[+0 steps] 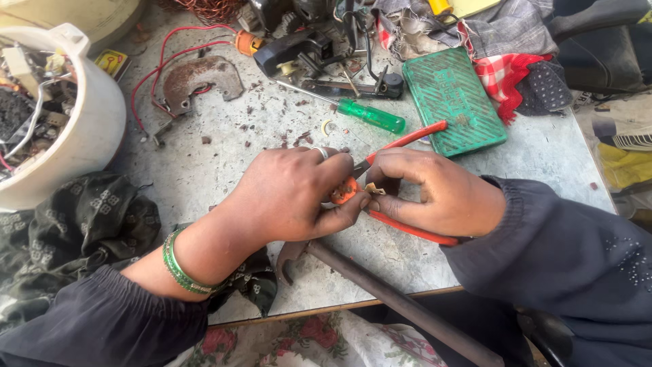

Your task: The person disassembles a small electrical plug component using pliers, a hammer, and a screwdriver at a cluttered workbench.

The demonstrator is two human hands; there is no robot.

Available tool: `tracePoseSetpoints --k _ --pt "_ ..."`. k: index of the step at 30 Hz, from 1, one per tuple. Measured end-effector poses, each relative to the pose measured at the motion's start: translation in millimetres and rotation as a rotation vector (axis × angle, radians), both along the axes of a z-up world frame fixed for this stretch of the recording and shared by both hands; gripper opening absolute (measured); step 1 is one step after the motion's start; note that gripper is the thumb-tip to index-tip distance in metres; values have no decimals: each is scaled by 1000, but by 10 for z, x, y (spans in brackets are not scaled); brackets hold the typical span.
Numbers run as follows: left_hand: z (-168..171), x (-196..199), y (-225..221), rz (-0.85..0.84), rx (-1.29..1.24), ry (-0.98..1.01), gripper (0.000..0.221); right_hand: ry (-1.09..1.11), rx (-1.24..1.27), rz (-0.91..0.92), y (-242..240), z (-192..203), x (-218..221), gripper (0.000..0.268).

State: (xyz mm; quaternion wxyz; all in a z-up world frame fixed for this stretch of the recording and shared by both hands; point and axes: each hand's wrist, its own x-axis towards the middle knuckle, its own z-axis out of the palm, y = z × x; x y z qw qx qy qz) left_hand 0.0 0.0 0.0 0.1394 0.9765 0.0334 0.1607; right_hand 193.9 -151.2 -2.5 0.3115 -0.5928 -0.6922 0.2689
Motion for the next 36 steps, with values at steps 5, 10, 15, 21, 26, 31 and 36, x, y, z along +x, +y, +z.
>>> tracePoseSetpoints --k 5,10,15,21,26,31,36 --pt "9 -15 28 -50 77 -70 40 -95 9 56 -8 50 -56 25" --pt "47 -64 54 -45 36 -108 42 -57 73 167 -36 -39 -29 23" --pt "19 -67 -27 -101 46 -198 42 -151 267 124 -107 -170 -26 25" --pt "-25 -47 -48 -65 -270 -105 30 -136 323 76 -136 -177 -51 21" --pt "-28 -34 -82 -82 -587 -69 33 -50 295 79 -135 -154 -31 19" --pt "-60 5 -98 -69 -900 40 38 17 284 100 -130 -127 -9 19" --pt "-106 15 -41 -176 -894 -30 40 -69 319 106 -122 -145 7 22"
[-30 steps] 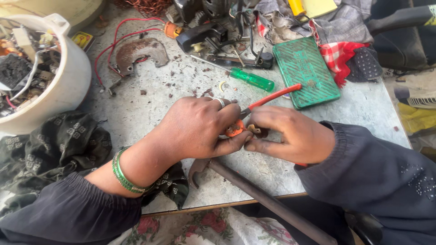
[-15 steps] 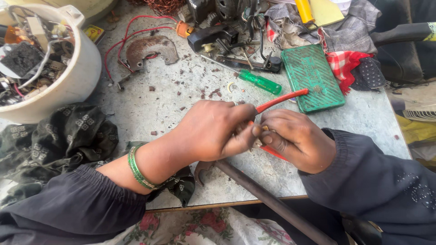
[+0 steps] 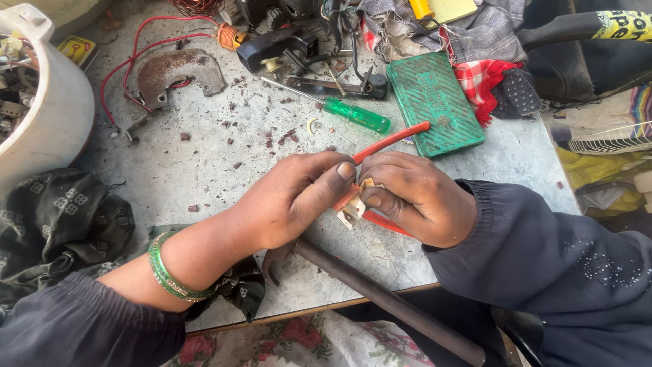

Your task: The person disassembles a small electrical plug component using pliers, a hammer, and a screwdriver at a cluttered workbench.

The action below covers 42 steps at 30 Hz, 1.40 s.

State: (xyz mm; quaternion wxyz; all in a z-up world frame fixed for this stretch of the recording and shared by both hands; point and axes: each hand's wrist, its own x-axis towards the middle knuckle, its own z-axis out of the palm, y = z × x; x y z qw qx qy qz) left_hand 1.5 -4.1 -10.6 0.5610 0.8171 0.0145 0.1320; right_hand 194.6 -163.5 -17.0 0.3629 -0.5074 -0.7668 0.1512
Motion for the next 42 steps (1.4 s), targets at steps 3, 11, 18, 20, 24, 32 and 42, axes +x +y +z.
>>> tracePoseSetpoints --k 3,11,18,20,24,32,42 --pt "-7 -1 40 -28 -53 80 45 -48 18 -40 3 -14 -20 23" --pt "11 -10 55 -10 -116 132 48 -19 29 -76 6 212 -44 30" --pt "35 -23 73 18 -81 134 46 -84 101 -91 9 265 -93 51" --pt "17 -17 96 64 -62 160 41 -99 62 -135 -3 258 -84 56" --pt "-29 -4 160 66 -305 30 27 -284 23 -192 15 237 -41 80" --pt "8 -7 253 115 -399 -26 39 -673 -52 -201 -50 292 68 108" --pt "75 -45 267 107 -346 -195 45 -624 -201 -206 -42 319 -6 105"
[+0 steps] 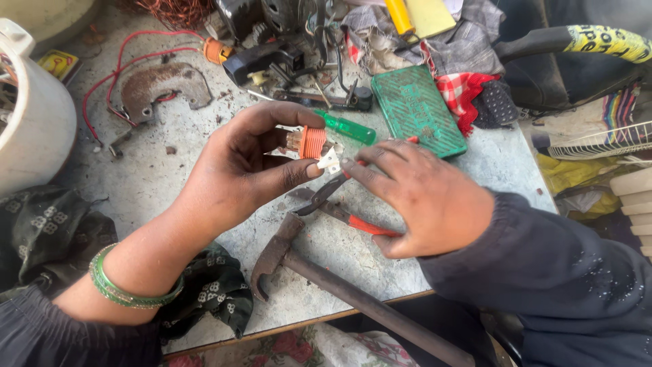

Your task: The person disassembles a small electrical plug component using pliers, a hammer, and a screwdriver at a cluttered workbench.

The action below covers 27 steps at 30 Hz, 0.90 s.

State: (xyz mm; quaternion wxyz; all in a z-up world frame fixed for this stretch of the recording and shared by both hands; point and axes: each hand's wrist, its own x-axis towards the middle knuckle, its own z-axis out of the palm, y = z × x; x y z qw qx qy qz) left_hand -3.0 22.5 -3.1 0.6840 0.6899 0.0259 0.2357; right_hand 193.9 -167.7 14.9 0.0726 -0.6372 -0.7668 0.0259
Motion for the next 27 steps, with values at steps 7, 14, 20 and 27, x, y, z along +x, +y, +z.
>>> tracePoseSetpoints --k 7,14,20,27 --pt "116 -56 -40 266 287 -104 45 -30 151 -8 37 -58 -50 96" --pt "184 -177 49 446 469 -222 46 210 186 -222 -56 40 83 87" --pt "204 -226 47 250 225 -269 49 1052 -123 14 -164 -9 247 78" --pt "298 -256 0 50 -77 -218 54 1421 -412 103 -151 -52 191 87"
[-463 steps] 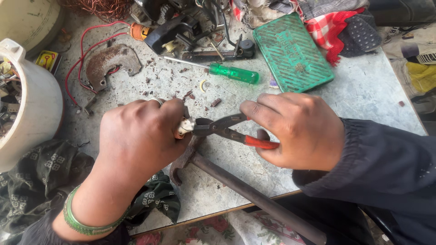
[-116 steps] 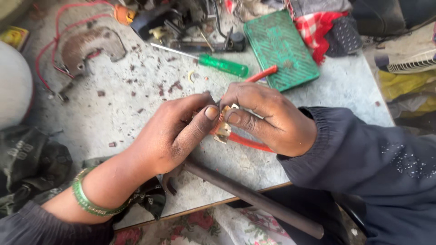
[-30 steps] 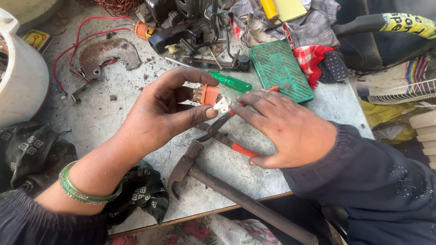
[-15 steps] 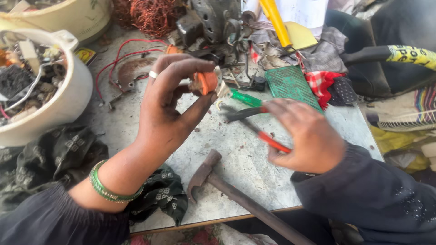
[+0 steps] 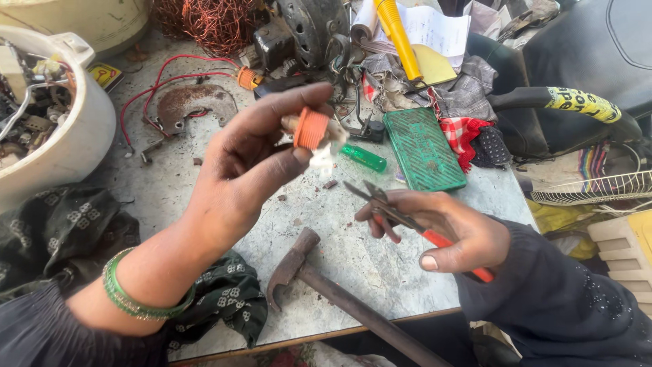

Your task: The person disassembles a small electrical plug component using pliers, a hammer, and a screwdriver at a cluttered workbench.

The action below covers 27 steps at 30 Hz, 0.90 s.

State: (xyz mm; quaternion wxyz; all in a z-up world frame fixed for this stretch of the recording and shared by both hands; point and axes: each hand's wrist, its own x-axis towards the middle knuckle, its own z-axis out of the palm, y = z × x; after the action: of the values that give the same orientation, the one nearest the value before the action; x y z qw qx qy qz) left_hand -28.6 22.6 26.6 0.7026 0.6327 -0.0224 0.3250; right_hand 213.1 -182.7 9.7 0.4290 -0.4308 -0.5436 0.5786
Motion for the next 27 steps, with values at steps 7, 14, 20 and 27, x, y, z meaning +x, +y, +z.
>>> tracePoseSetpoints --k 7,14,20,27 --pt "61 2 -80 -265 -136 132 62 31 -129 41 73 100 -86 97" --pt "90 -17 -66 -226 38 173 49 114 -257 119 56 176 -105 97" --pt "107 -25 -36 -185 124 172 45 105 -289 141 66 156 -119 98" --pt "78 7 -58 -34 405 162 33 172 -308 144 54 149 -114 95"
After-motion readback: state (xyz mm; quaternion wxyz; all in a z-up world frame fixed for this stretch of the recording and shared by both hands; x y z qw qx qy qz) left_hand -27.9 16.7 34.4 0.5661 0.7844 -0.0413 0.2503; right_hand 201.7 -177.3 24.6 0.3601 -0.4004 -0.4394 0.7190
